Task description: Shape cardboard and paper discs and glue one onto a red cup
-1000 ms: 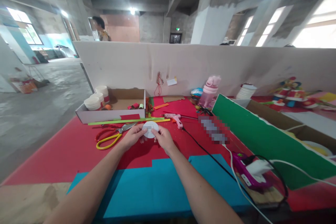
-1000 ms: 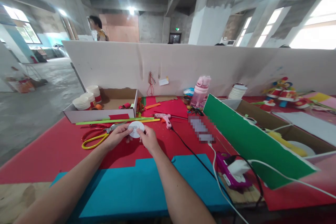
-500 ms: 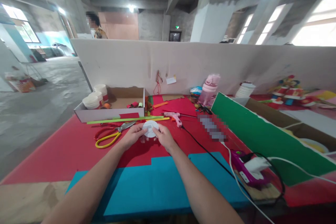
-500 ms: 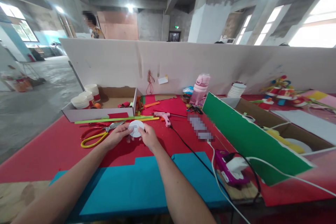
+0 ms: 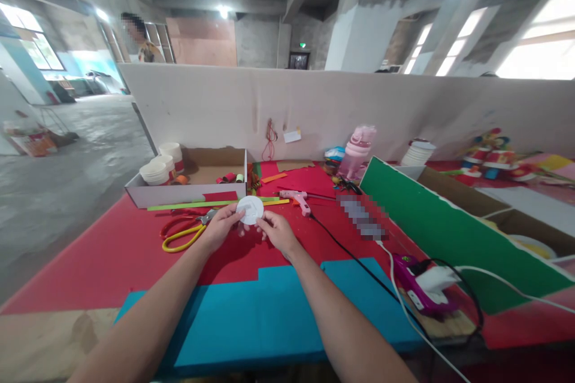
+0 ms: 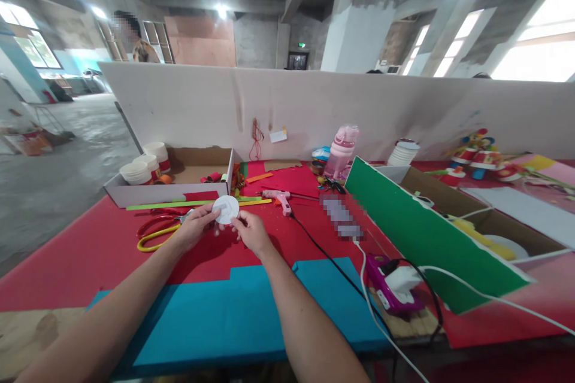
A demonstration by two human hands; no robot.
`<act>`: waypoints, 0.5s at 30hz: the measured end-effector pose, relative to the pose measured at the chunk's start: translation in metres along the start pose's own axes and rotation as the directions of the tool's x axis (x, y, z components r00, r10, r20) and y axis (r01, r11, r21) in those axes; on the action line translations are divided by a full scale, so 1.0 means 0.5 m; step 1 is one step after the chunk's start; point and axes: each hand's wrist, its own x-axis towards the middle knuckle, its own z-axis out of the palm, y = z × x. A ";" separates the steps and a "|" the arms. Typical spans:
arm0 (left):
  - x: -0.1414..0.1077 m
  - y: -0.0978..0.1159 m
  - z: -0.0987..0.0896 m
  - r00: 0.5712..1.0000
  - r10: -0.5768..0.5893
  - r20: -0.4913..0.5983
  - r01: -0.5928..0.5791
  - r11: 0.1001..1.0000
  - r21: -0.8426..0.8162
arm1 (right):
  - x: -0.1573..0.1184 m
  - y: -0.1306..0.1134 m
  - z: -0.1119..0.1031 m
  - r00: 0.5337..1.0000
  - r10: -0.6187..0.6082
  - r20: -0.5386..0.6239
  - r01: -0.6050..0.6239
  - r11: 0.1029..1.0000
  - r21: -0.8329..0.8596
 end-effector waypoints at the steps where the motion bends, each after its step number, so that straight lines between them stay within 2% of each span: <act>1: 0.001 -0.001 0.000 1.000 0.001 0.002 -0.001 1.000 0.013 | 0.000 0.001 -0.001 1.000 -0.001 0.000 0.001 1.000 -0.019; 4: 0.004 -0.003 -0.002 1.000 0.011 -0.027 -0.010 0.999 0.051 | 0.002 -0.001 -0.008 0.998 0.013 -0.058 -0.017 0.997 -0.069; 6: 0.005 -0.002 -0.005 0.996 0.020 -0.081 -0.016 0.999 0.046 | 0.004 -0.004 -0.014 0.983 0.046 -0.177 -0.049 0.999 -0.011; 8: 0.005 0.002 -0.008 0.992 0.022 -0.125 -0.020 1.000 0.024 | 0.005 -0.006 -0.019 0.949 0.097 -0.301 -0.070 0.993 0.099; 10: 0.002 0.007 -0.009 0.990 0.023 -0.137 -0.020 1.000 0.021 | 0.006 -0.007 -0.020 0.927 0.114 -0.356 -0.073 0.989 0.127; 13: -0.004 0.020 -0.009 0.981 0.066 -0.183 -0.044 0.992 0.120 | 0.002 -0.008 -0.014 0.949 -0.036 -0.313 0.003 0.994 -0.106; 15: -0.007 0.035 -0.016 0.944 0.175 -0.279 -0.081 0.945 0.318 | -0.003 -0.009 -0.005 0.943 -0.211 -0.258 0.127 0.943 -0.309</act>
